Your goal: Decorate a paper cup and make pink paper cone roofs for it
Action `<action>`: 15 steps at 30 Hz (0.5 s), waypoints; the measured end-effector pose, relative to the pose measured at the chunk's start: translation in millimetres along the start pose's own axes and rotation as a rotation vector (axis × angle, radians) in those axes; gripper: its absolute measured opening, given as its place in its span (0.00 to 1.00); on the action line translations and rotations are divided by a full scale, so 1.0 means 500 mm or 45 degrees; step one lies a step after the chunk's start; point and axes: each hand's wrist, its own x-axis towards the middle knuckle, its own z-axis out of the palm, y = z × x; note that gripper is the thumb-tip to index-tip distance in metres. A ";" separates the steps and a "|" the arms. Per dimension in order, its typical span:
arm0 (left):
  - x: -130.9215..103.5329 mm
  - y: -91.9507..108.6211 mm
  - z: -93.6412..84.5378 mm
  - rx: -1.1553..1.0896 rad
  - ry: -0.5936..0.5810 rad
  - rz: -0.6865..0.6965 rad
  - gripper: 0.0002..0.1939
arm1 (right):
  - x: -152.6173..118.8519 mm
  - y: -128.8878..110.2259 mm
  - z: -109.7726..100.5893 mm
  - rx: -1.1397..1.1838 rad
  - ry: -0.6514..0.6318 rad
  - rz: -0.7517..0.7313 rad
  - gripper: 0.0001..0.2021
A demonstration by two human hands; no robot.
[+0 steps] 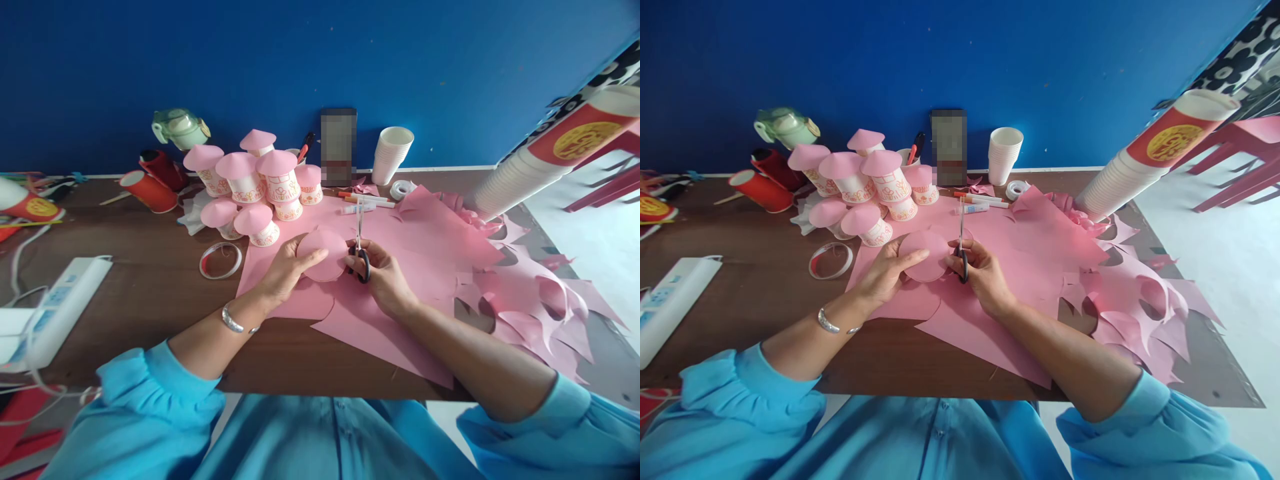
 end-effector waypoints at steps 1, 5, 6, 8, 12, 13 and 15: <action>0.000 0.002 0.001 -0.002 -0.024 -0.002 0.23 | 0.000 0.000 0.000 -0.002 0.007 -0.009 0.24; 0.001 0.003 0.007 0.017 -0.067 0.025 0.21 | -0.001 -0.003 0.000 -0.070 0.028 -0.060 0.23; 0.002 0.002 0.008 0.032 -0.054 0.033 0.21 | -0.001 -0.003 0.001 -0.094 0.027 -0.076 0.23; 0.003 -0.001 0.008 0.070 -0.019 0.043 0.21 | -0.001 -0.003 0.002 -0.127 0.018 -0.114 0.23; 0.005 -0.006 0.004 0.086 0.059 0.032 0.19 | 0.000 0.007 0.005 -0.150 -0.021 -0.176 0.24; 0.005 -0.007 0.003 0.074 0.080 0.022 0.18 | 0.000 0.010 0.006 -0.166 -0.040 -0.181 0.25; 0.007 -0.007 0.000 0.045 0.122 0.016 0.17 | -0.003 0.015 0.006 -0.203 -0.097 -0.169 0.24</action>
